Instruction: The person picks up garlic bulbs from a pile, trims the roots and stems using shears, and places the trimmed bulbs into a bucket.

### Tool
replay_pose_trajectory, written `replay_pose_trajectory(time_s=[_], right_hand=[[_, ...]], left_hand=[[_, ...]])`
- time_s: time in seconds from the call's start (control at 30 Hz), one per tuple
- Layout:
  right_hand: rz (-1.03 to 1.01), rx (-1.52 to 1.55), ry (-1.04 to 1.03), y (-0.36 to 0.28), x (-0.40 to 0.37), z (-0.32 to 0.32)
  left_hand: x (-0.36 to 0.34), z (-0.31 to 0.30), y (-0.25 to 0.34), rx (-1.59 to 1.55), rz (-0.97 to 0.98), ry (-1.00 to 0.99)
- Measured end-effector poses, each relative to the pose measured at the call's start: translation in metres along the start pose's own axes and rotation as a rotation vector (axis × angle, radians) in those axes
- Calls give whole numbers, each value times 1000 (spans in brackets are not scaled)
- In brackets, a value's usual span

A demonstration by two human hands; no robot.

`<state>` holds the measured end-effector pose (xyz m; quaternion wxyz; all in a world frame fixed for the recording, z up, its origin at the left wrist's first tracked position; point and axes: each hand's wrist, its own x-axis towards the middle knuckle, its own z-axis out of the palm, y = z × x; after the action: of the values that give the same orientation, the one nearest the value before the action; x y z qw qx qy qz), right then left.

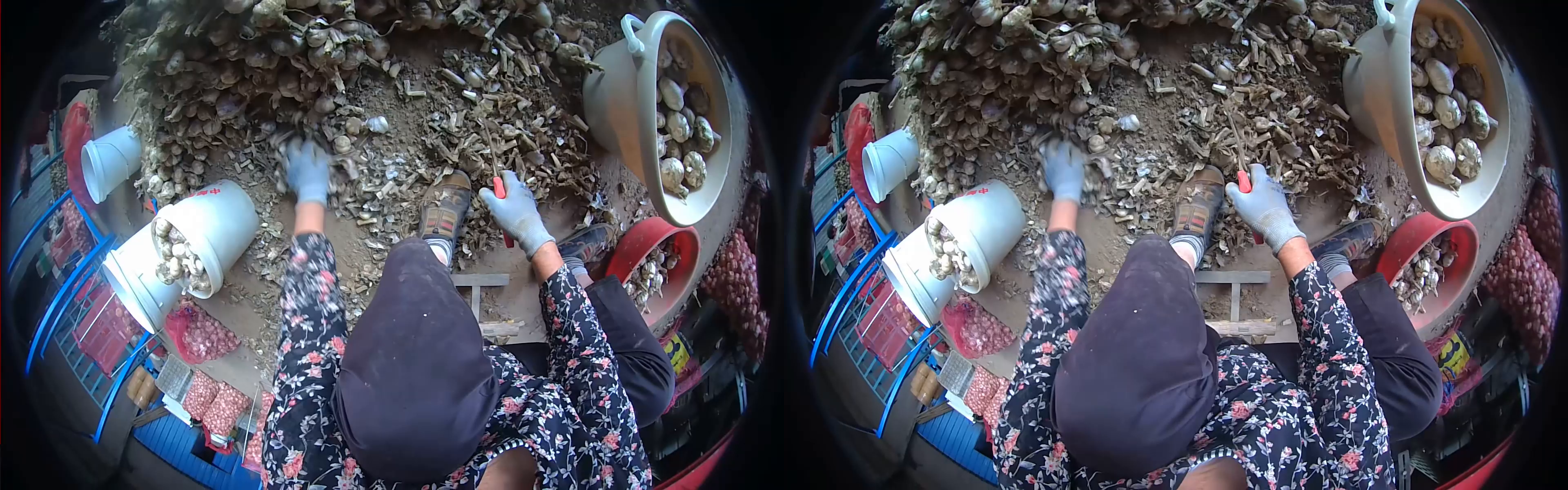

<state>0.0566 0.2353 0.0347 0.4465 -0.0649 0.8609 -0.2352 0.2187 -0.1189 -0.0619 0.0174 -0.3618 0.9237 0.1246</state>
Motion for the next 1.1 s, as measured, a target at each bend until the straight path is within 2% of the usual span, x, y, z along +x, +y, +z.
replay_pose_trajectory(time_s=[0.03,0.07,0.1,0.17,0.23,0.27,0.3,0.37,0.4,0.47,0.5,0.57,0.6,0.67,0.77,0.9,0.97,1.0,1.03,1.1], right_hand=[[-2,5,1,-2,1,0],[-5,6,8,-2,3,-1],[-6,6,9,-1,3,1],[-19,7,24,3,6,4],[-33,-6,10,4,5,7],[-49,-10,6,5,5,9],[-60,-14,5,2,5,12],[-45,-36,-12,-5,0,11],[-16,-31,-46,-9,-2,9],[-29,-58,-34,-10,-1,6],[-21,-60,-32,-10,-3,8],[-34,-36,-6,-10,-3,6],[-65,-52,27,-4,-1,10],[-31,-31,-29,-4,-1,10],[-31,-66,-16,-15,-5,10],[-86,-100,-11,-25,-9,6],[-99,-104,10,-18,-5,7],[-86,-110,3,-14,-3,6],[-69,-114,-9,-11,-4,7],[-73,-126,-1,-4,-7,9]], left_hand=[[-25,6,-9,211,131,17],[-48,-5,3,235,33,-130],[-61,-31,20,432,29,-245],[-73,-49,41,536,-163,-174],[-62,-42,39,199,20,137],[-45,-33,45,-119,135,242],[-27,-45,73,-170,73,129],[-4,-26,81,-39,-140,-163],[-3,-23,76,-45,-137,-156],[-1,-13,64,72,-228,-347],[-4,-13,58,74,-228,-352],[-1,-29,55,-175,-443,-348],[-5,-29,65,-99,-216,-57],[9,-44,101,-106,-240,-84],[21,-7,127,-67,-323,-37],[19,0,93,-85,-345,-134],[10,-6,74,-182,-195,-294],[3,-5,66,-145,-122,-258],[-4,-16,61,-142,-130,-265],[-4,-50,53,-191,-346,-199]])
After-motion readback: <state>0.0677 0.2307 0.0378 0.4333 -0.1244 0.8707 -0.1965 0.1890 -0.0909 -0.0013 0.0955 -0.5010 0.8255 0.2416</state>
